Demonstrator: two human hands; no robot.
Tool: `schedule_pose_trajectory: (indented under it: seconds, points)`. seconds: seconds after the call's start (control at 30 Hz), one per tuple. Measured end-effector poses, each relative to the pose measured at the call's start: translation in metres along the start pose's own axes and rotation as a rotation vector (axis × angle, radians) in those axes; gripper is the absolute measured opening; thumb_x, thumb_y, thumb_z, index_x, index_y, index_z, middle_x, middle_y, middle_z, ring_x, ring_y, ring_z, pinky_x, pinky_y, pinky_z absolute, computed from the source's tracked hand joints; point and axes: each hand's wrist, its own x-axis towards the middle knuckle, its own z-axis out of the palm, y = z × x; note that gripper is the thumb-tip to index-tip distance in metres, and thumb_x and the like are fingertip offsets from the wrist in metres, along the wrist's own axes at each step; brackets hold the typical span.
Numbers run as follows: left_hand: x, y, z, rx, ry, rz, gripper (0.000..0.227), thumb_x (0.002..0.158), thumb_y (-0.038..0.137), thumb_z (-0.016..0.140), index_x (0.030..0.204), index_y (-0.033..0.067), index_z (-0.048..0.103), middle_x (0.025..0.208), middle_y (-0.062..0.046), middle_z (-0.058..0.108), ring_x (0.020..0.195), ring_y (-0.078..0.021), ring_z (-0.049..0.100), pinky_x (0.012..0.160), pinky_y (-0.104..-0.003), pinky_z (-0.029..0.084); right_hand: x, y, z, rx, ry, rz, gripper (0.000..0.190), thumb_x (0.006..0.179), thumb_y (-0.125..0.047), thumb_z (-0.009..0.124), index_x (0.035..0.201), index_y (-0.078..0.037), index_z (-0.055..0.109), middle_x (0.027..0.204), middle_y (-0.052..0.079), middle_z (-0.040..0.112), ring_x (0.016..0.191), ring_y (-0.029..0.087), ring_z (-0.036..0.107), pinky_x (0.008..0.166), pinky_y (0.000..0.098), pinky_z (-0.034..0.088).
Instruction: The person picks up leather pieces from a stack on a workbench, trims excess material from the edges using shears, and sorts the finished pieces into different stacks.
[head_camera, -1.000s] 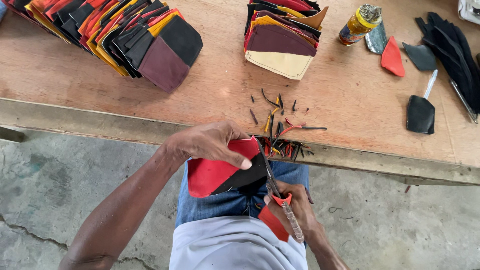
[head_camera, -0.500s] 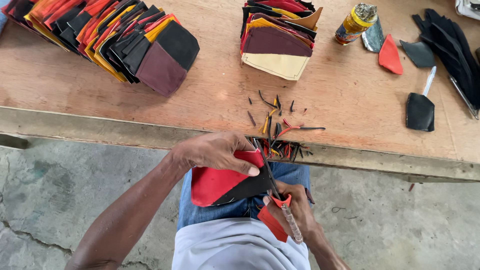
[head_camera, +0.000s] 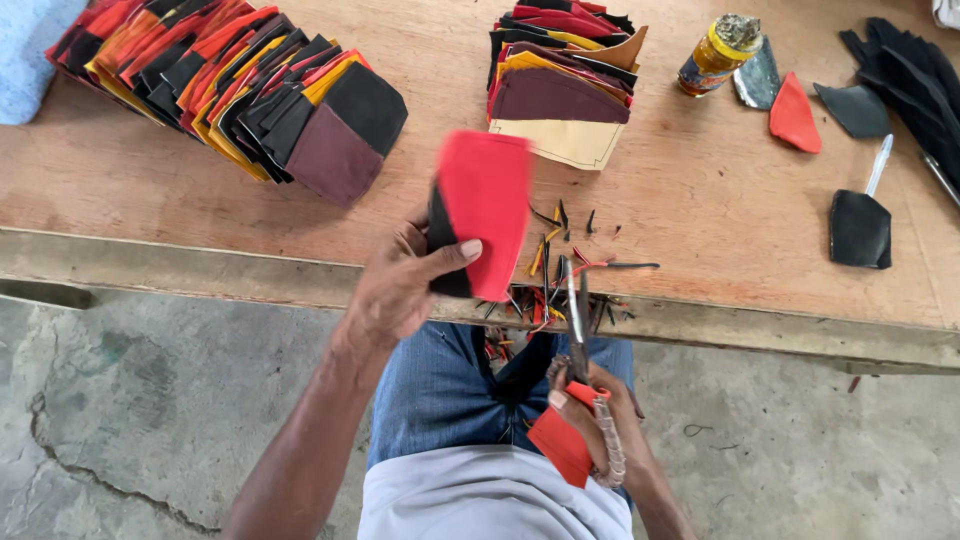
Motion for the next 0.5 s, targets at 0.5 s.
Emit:
schedule_pose_trajectory:
  seconds: [0.5]
  points:
    - [-0.013, -0.033, 0.035, 0.440, 0.103, 0.234, 0.027, 0.086, -0.007, 0.077, 0.109, -0.0008, 0.065, 0.102, -0.007, 0.077, 0.090, -0.0122, 0.074, 0.083, -0.029, 0.064, 0.018, -0.050, 0.020, -0.211, 0.001, 0.021, 0.025, 0.087, -0.024, 0.072, 0.086, -0.004, 0.058, 0.065, 0.005, 0.052, 0.063, 0.014, 0.046, 0.057, 0.0346, 0.043]
